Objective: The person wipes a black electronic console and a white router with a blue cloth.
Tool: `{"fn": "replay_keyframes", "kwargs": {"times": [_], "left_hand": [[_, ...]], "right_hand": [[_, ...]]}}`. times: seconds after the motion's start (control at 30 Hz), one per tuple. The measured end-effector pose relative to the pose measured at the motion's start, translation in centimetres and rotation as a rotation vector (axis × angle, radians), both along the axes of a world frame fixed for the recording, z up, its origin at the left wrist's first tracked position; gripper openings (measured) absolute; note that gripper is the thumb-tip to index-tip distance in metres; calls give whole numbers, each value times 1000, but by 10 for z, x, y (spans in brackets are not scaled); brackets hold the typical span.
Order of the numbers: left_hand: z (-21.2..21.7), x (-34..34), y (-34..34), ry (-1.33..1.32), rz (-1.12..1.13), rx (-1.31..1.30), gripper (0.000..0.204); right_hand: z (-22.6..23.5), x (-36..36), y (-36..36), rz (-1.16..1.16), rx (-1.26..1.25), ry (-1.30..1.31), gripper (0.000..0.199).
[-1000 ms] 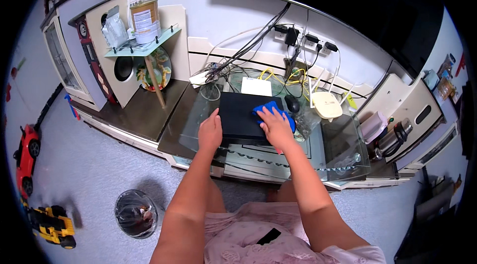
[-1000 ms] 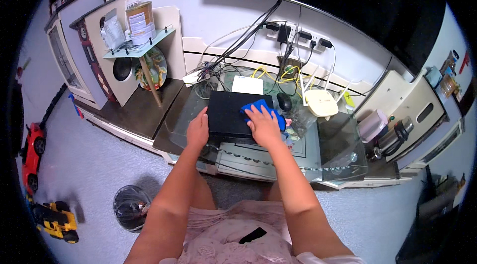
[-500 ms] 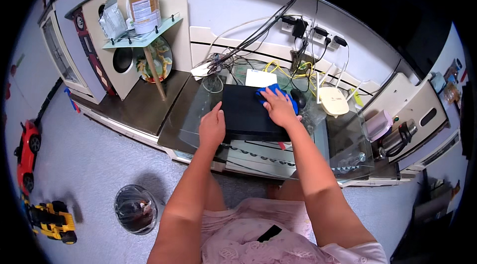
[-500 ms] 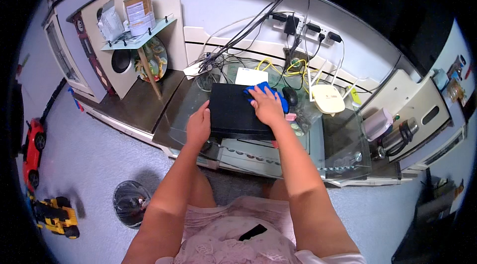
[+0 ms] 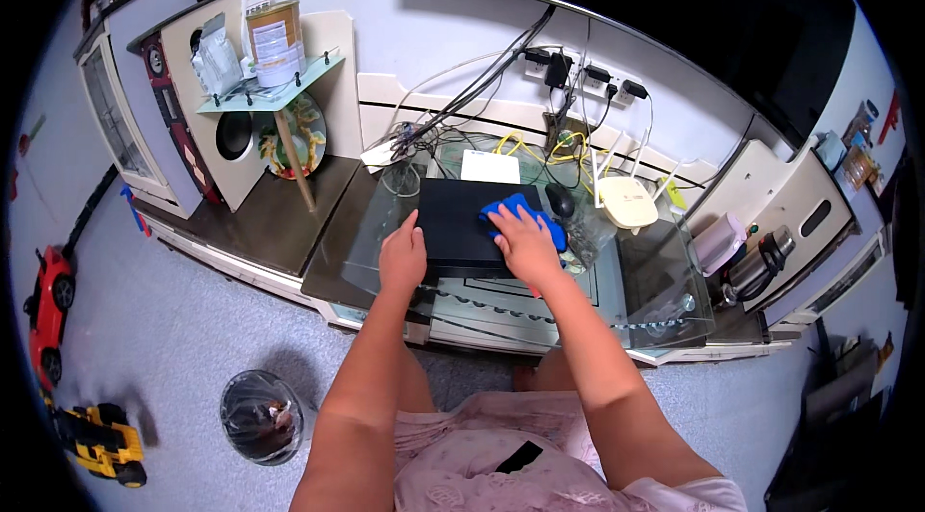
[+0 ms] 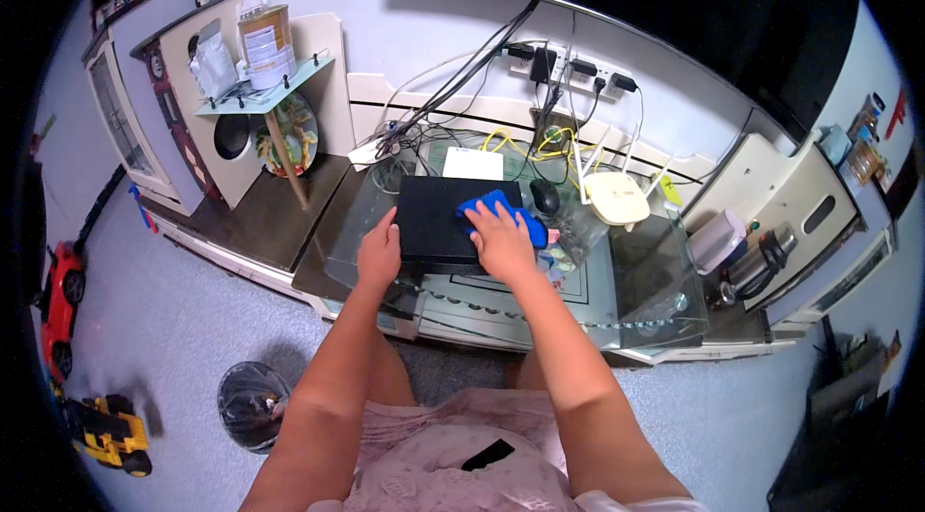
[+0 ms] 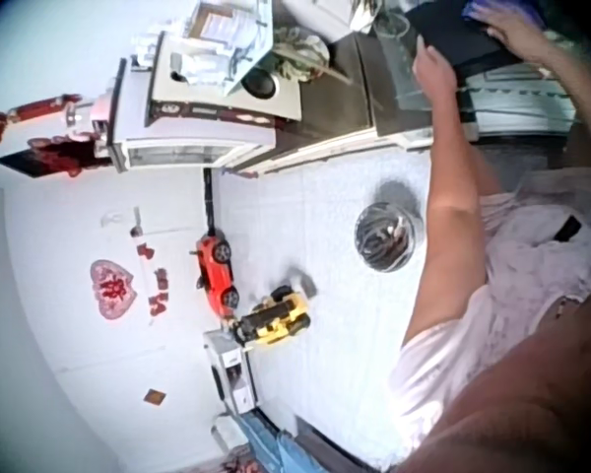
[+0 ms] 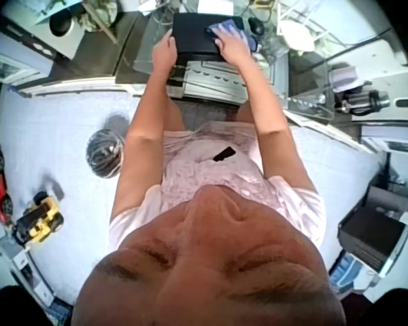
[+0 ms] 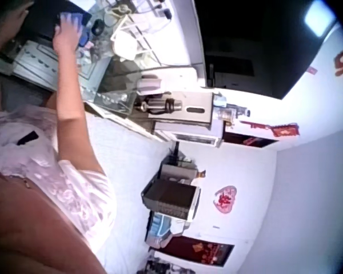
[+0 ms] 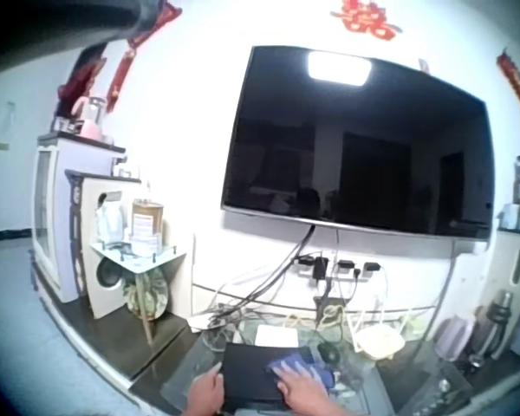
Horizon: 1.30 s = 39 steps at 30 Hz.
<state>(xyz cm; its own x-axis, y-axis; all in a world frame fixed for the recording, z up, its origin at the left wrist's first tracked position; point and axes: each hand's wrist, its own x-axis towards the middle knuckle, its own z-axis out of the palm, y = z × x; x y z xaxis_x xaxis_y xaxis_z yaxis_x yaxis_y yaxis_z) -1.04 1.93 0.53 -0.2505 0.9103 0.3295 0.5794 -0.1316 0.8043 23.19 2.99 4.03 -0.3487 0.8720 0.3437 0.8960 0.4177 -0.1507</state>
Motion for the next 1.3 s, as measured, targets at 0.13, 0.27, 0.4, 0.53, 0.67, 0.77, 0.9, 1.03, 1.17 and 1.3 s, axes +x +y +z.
{"fn": "replay_keyframes", "kwargs": {"times": [0.13, 0.27, 0.4, 0.53, 0.67, 0.77, 0.9, 1.03, 1.17, 1.3], "left_hand": [[-4, -4, 1, 25, 6, 23, 41], [-4, -3, 1, 15, -2, 9, 40], [0, -5, -2, -21, -7, 28, 38], [-1, -5, 1, 54, 6, 1, 41], [13, 3, -2, 8, 10, -38, 50], [20, 4, -4, 20, 13, -109, 54], [19, -1, -2, 25, 50, -247, 57], [4, -4, -3, -63, -32, 59, 57], [-11, -10, 1, 74, -19, 55, 49], [-3, -7, -1, 2, -33, -11, 42]], "right_hand": [[9, -4, -45, 42, -41, 28, 44], [18, -14, -54, 101, -82, 33, 44], [19, -46, -22, 203, -116, 46, 41], [15, -89, 26, 226, -145, 32, 43], [12, -115, 55, 156, -98, 12, 42], [11, -120, 54, 110, -42, -16, 42], [8, -107, 24, 201, -50, -19, 44], [8, -80, -17, 224, -33, -14, 45], [17, -41, -22, 207, -133, -12, 45], [11, -6, 14, 83, -142, 42, 45]]}}
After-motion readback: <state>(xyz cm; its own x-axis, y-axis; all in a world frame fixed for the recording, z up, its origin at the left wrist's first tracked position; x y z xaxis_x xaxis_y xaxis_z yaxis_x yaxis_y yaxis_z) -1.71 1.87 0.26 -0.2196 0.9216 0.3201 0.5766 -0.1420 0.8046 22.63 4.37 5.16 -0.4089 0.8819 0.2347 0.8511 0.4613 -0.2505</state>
